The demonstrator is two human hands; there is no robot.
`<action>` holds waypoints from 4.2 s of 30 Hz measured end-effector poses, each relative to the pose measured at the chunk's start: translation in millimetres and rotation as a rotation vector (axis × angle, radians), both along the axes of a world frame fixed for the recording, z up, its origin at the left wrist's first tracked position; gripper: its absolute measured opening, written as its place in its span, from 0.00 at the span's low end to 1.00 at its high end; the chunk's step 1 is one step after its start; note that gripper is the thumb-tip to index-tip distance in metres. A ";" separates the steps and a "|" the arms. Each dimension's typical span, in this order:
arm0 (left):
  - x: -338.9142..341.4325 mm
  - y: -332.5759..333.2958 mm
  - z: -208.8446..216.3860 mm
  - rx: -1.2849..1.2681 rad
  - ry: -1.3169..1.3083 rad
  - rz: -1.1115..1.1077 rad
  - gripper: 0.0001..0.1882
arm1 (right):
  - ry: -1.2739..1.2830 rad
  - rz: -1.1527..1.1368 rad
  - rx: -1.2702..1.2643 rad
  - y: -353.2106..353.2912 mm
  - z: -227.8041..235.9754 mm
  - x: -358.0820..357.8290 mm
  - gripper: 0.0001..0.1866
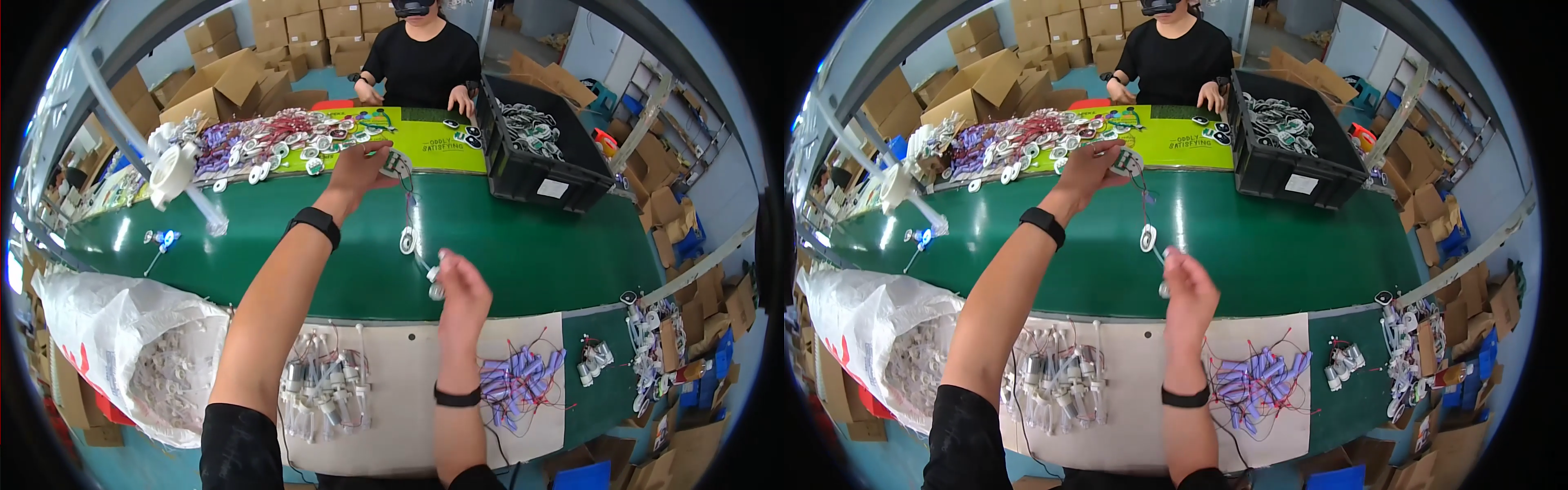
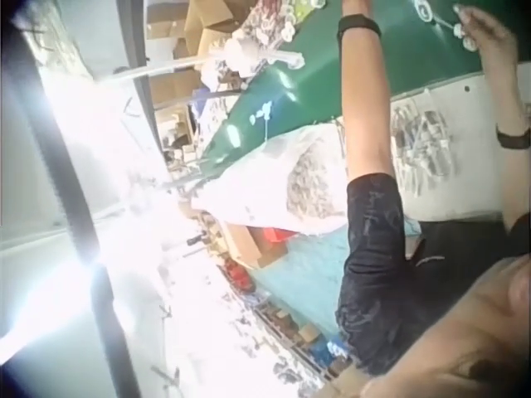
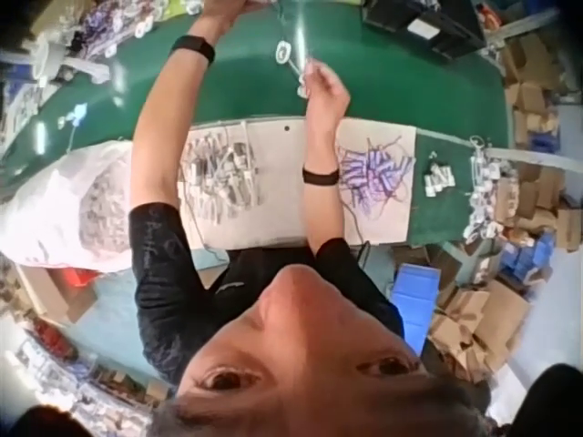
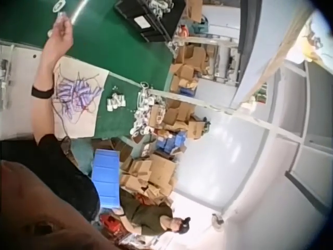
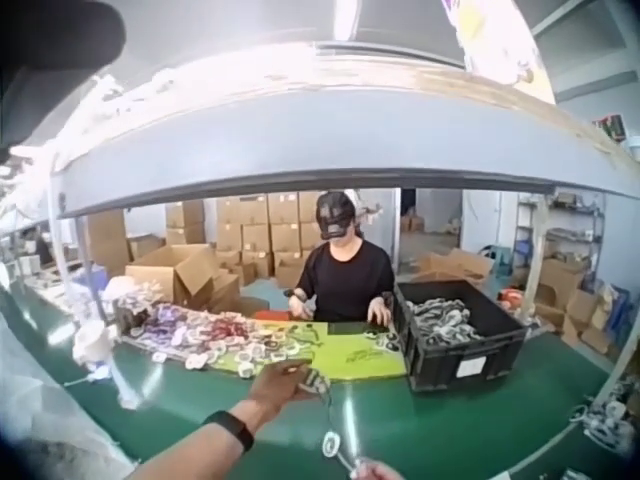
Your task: The person connects circuit boards to batteries and hands them to another worker before assembling motors with plastic tubes. They then gather a pile of batteries and move them into a box.
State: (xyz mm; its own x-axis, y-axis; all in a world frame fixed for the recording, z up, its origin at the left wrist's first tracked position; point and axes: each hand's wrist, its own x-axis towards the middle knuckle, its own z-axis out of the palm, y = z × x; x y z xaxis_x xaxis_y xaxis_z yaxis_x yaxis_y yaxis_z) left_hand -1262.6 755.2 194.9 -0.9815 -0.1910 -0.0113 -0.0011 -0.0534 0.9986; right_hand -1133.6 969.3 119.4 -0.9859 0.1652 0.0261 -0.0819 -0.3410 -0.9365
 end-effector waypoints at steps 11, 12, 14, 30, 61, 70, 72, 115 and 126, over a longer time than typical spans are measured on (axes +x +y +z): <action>-83.2 2.3 -39.7 -0.069 -0.048 0.058 0.18 | -0.069 0.169 -0.012 -14.6 -58.2 27.9 0.10; -92.0 4.7 -44.0 -0.067 -0.051 0.057 0.18 | -0.072 0.169 -0.010 -11.9 -57.8 28.2 0.10; -108.8 -4.8 -50.6 0.016 0.058 0.079 0.16 | -0.047 0.130 0.001 -14.7 -55.8 29.6 0.10; -142.3 11.7 -56.8 0.074 -0.022 0.140 0.17 | -0.060 0.157 -0.071 -6.3 -57.7 20.2 0.10; -215.8 6.7 -107.6 0.450 -0.171 0.029 0.46 | -0.051 0.177 -0.085 -9.3 -60.0 21.7 0.06; -215.6 1.1 -108.8 0.455 -0.105 -0.035 0.47 | -0.035 0.158 -0.040 -11.0 -61.8 20.5 0.05; -207.2 0.7 -97.7 0.445 -0.102 -0.059 0.46 | -0.043 0.159 -0.040 -10.8 -63.7 20.0 0.06; 529.9 21.2 -174.8 -1.107 -0.021 0.781 0.39 | 0.201 0.061 0.164 18.3 -54.1 11.4 0.13; 578.8 -22.5 -146.0 -0.463 0.266 1.230 0.21 | 0.160 0.197 0.082 18.4 -42.2 -12.4 0.15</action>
State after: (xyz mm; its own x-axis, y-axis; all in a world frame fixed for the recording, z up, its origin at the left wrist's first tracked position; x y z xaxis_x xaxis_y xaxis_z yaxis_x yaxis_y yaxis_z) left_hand -683.9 732.8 48.8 -0.1330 -0.8792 0.4575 -0.0011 0.4617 0.8870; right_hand -1146.0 987.7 77.2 -0.9811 -0.0390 0.1896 -0.1706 -0.2885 -0.9422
